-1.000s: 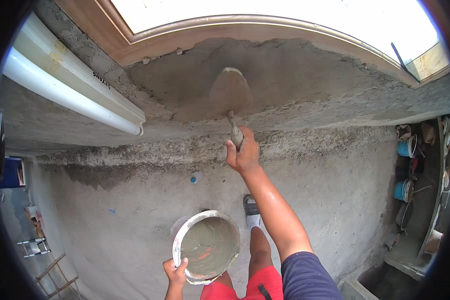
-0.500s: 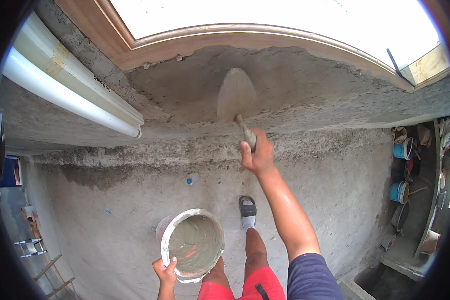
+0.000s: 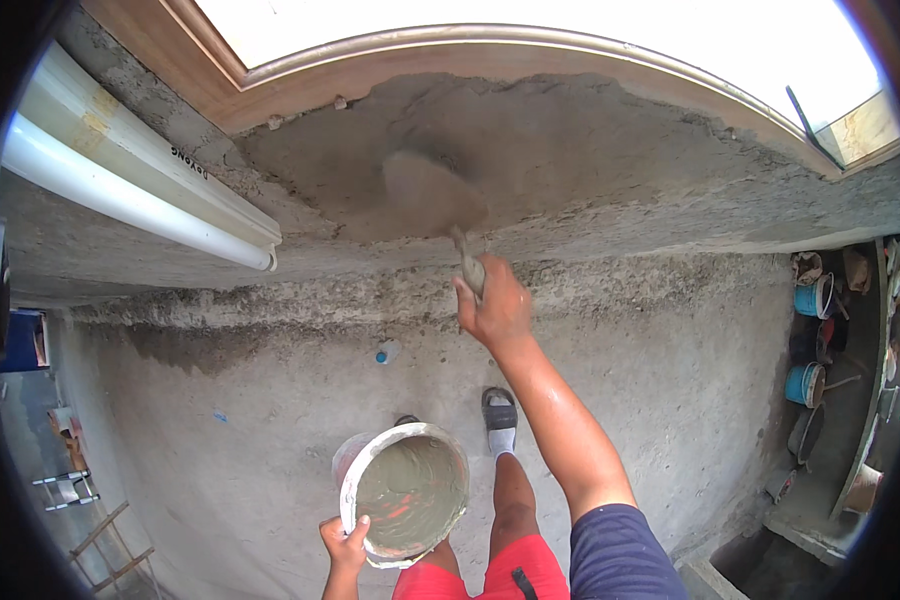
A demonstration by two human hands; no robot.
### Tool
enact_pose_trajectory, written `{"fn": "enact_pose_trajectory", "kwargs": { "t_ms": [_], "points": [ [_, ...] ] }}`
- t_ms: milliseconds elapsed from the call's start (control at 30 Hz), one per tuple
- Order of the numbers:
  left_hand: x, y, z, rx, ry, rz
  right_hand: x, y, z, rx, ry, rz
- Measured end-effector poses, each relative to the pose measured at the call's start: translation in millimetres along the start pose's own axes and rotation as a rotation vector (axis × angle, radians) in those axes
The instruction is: The person plasters a wall by scooping wet cement from a bucket with a trowel and applying and smoothing it onto the wall.
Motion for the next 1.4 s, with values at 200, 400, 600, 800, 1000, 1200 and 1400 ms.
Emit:
{"fn": "enact_pose_trajectory", "kwargs": {
  "t_ms": [200, 400, 600, 800, 1000, 1200, 1400],
  "points": [
    [-4, 10, 8, -0.008, 0.027, -0.003, 3, 25, 60, 0.126, 0.097, 0.098],
    [-3, -3, 5, 0.032, 0.043, 0.069, 56, 16, 75, -0.025, 0.133, -0.149],
    [-4, -6, 9, -0.051, 0.059, 0.001, -24, -18, 17, -0.051, 0.116, 0.051],
    [0, -3, 9, -0.047, 0.066, 0.009, 10, 29, 36, 0.28, -0.018, -0.242],
    [4, -7, 3, -0.026, 0.07, 0.055, 14, 0, 33, 0.171, 0.049, -0.181],
    [3, 9, 1, -0.004, 0.046, -0.004, -15, -4, 73, 0.178, 0.083, 0.04],
    [5, 6, 8, -0.007, 0.077, 0.042, 56, 5, 114, 0.162, 0.153, -0.185]
  ]
}}
Point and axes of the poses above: each hand's wrist, its own x-axis away from the middle knuckle, its own y-axis out of the palm, z = x × y, the point moved 10 cm from there along -x, towards the middle knuckle, and after that the axes turned 14 degrees about y, right-handed, at the moved point
